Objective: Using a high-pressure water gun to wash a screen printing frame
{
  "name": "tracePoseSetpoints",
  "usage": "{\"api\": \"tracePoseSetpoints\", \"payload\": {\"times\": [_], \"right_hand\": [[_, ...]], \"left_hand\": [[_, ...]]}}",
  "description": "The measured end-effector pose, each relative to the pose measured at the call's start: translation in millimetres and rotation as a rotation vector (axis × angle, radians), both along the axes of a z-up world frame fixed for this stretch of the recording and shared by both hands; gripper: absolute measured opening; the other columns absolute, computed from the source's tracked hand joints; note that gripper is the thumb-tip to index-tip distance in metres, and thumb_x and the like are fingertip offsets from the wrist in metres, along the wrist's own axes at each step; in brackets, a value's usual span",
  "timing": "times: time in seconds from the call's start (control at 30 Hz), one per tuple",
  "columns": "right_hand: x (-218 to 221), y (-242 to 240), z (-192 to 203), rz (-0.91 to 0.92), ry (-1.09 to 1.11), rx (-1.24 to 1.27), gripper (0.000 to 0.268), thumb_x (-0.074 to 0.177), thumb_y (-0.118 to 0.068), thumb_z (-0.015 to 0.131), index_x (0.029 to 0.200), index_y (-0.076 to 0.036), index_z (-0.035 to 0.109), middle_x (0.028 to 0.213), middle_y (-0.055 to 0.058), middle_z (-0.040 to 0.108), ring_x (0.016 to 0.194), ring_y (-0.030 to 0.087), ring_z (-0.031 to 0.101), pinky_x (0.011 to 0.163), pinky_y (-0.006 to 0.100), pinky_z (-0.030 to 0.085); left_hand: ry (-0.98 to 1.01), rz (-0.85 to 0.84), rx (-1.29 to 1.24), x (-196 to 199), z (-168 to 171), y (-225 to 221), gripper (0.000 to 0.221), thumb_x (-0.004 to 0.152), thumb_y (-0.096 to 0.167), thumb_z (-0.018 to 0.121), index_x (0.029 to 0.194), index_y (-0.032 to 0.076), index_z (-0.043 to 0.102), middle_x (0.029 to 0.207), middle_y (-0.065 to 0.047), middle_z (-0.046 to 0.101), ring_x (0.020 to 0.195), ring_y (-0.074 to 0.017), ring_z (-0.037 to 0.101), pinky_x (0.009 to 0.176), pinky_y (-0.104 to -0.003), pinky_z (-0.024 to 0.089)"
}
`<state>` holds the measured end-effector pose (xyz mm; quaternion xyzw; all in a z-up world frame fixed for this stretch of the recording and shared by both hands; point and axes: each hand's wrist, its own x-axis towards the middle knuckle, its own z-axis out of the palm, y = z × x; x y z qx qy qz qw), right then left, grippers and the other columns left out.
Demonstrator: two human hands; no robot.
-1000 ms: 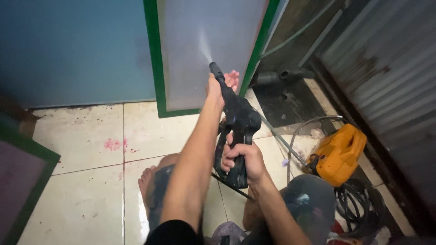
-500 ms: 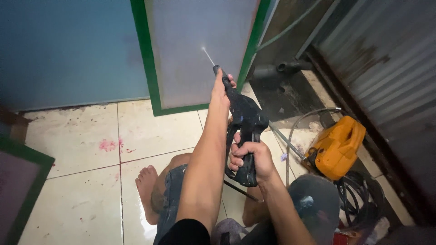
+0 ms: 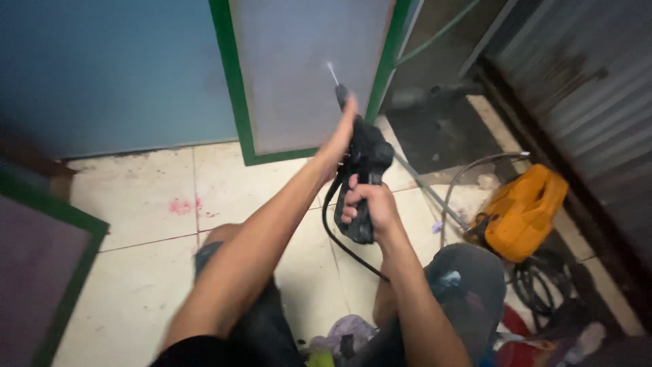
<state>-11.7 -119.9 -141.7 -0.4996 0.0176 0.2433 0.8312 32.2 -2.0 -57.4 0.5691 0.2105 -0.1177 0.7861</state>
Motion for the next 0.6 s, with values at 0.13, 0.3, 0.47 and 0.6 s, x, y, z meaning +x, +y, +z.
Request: {"api": "tracePoseSetpoints", "payload": {"times": [0.13, 0.3, 0.47, 0.6], "right_hand": [[7, 22, -38, 0.006, 0.029, -0.038, 0.021, 0.063, 0.006, 0.063, 0.082, 0.000, 0.059, 0.052, 0.007, 0.042, 0.038, 0.017, 0.045, 0.039, 0.037, 0.041], [-6, 59, 3, 0.038, -0.133, -0.155, 0.006, 0.068, 0.008, 0.061, 0.068, 0.003, 0.057, 0.042, 0.012, 0.043, 0.032, 0.023, 0.048, 0.034, 0.037, 0.037], [-10, 64, 43, 0.091, -0.115, -0.285, 0.002, 0.065, 0.006, 0.060, 0.066, 0.004, 0.060, 0.041, 0.015, 0.045, 0.032, 0.023, 0.050, 0.034, 0.038, 0.041], [5, 63, 12, 0.110, -0.185, -0.339, 0.007, 0.064, 0.002, 0.065, 0.059, 0.005, 0.060, 0.040, 0.020, 0.047, 0.032, 0.031, 0.054, 0.035, 0.046, 0.041]], "left_hand": [[-0.111, -0.321, 0.443, -33, -19, 26, 0.127, 0.066, 0.099, 0.037, 0.161, 0.017, 0.015, 0.158, -0.022, 0.039, 0.145, -0.0357, 0.041, 0.122, -0.051, 0.028], [-0.494, -0.473, 0.672, -59, 0, 64, 0.126, 0.076, 0.081, 0.058, 0.158, 0.034, -0.025, 0.165, -0.031, 0.016, 0.145, -0.0557, 0.026, 0.120, -0.063, 0.028], [-0.317, -0.393, 0.667, -63, 33, 63, 0.131, 0.076, 0.067, 0.070, 0.159, 0.028, -0.024, 0.163, -0.030, 0.022, 0.147, -0.0463, 0.033, 0.123, -0.055, 0.029], [-0.279, -0.374, 0.681, -63, 24, 66, 0.135, 0.073, 0.075, 0.066, 0.159, 0.023, -0.024, 0.157, -0.036, 0.030, 0.144, -0.0499, 0.035, 0.122, -0.059, 0.029]]}}
